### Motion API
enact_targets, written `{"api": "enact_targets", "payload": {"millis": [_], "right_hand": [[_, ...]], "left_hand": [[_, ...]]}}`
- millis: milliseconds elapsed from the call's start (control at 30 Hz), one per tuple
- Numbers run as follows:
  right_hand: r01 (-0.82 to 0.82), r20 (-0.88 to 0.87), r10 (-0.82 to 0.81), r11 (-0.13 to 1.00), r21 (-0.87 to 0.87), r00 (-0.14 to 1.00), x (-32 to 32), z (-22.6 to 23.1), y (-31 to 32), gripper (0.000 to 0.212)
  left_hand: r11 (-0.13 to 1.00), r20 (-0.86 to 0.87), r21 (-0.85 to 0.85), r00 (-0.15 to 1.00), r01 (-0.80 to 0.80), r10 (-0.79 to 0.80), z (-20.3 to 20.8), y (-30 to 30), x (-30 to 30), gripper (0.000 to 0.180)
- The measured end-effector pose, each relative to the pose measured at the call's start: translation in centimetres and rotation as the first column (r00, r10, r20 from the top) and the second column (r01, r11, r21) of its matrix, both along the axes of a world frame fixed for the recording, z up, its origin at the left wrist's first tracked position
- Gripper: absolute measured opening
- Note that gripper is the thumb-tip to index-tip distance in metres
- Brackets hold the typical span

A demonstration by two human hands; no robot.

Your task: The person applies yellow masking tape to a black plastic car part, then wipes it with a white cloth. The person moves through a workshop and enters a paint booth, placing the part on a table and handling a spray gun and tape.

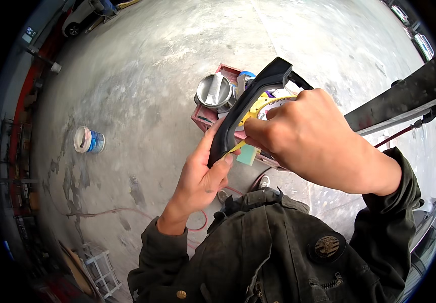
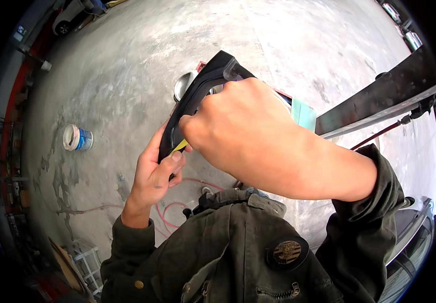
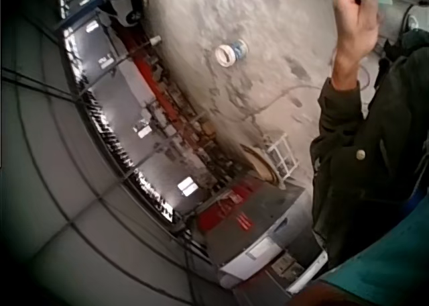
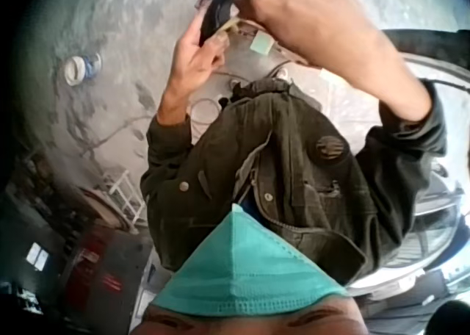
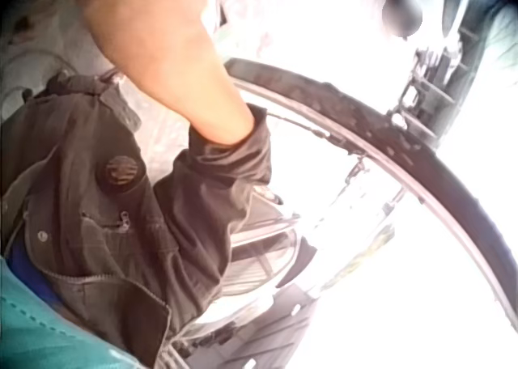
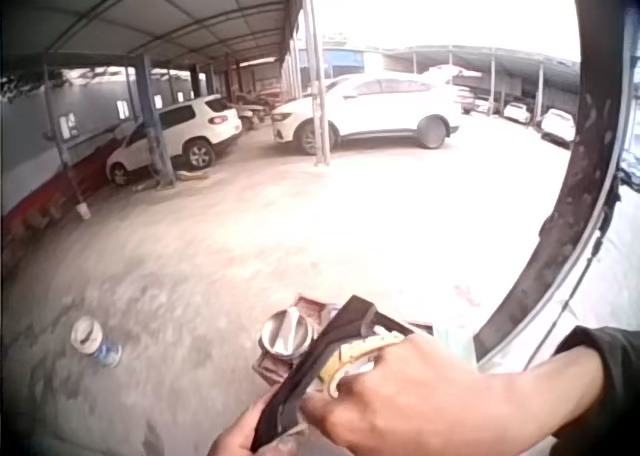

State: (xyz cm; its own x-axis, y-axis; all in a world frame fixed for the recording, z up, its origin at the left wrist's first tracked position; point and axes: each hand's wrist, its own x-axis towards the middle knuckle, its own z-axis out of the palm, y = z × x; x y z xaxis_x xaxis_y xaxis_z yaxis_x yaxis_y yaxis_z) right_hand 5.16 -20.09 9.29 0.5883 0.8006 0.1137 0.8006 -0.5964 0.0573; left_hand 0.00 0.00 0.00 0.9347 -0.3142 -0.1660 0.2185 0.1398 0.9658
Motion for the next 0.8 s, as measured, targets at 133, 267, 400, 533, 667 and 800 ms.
{"api": "enact_targets", "payload": {"millis": [133, 267, 400, 533, 667, 800], "right_hand": [[0.007, 0.012, -0.008, 0.999, 0.042, 1.0, 0.3, -0.3, -0.5, 0.015], [0.006, 0.058, -0.013, 0.994, 0.113, 0.998, 0.2, -0.9, -0.9, 0.015], [-0.005, -0.034, 0.009, 0.994, 0.108, 0.999, -0.2, -0.3, -1.5, 0.012], [0.004, -0.077, 0.002, 0.997, 0.076, 0.997, -0.9, 0.2, -1.9, 0.012], [0.021, -0.073, -0.016, 0.998, 0.061, 0.997, -0.8, -0.1, -2.0, 0.014], [0.027, -0.062, -0.021, 0.996, 0.089, 0.998, -0.8, -0.4, -2.0, 0.014]], "left_hand": [[1.0, 0.047, 0.021, 0.999, -0.007, 0.006, 0.3, -0.4, -0.2, 0.058], [0.999, 0.077, 0.032, 0.997, -0.006, 0.004, 0.4, -0.9, -0.3, 0.059], [1.0, 0.044, -0.013, 0.999, -0.007, 0.008, 0.6, -0.8, -0.3, 0.06], [0.999, 0.028, -0.032, 0.999, 0.023, -0.022, 0.7, -0.5, -0.1, 0.062], [0.997, 0.023, -0.057, 0.999, 0.047, -0.046, 0.8, -0.6, -0.2, 0.064], [0.995, 0.032, -0.087, 0.999, 0.046, -0.044, 0.8, -0.9, -0.2, 0.064]]}}
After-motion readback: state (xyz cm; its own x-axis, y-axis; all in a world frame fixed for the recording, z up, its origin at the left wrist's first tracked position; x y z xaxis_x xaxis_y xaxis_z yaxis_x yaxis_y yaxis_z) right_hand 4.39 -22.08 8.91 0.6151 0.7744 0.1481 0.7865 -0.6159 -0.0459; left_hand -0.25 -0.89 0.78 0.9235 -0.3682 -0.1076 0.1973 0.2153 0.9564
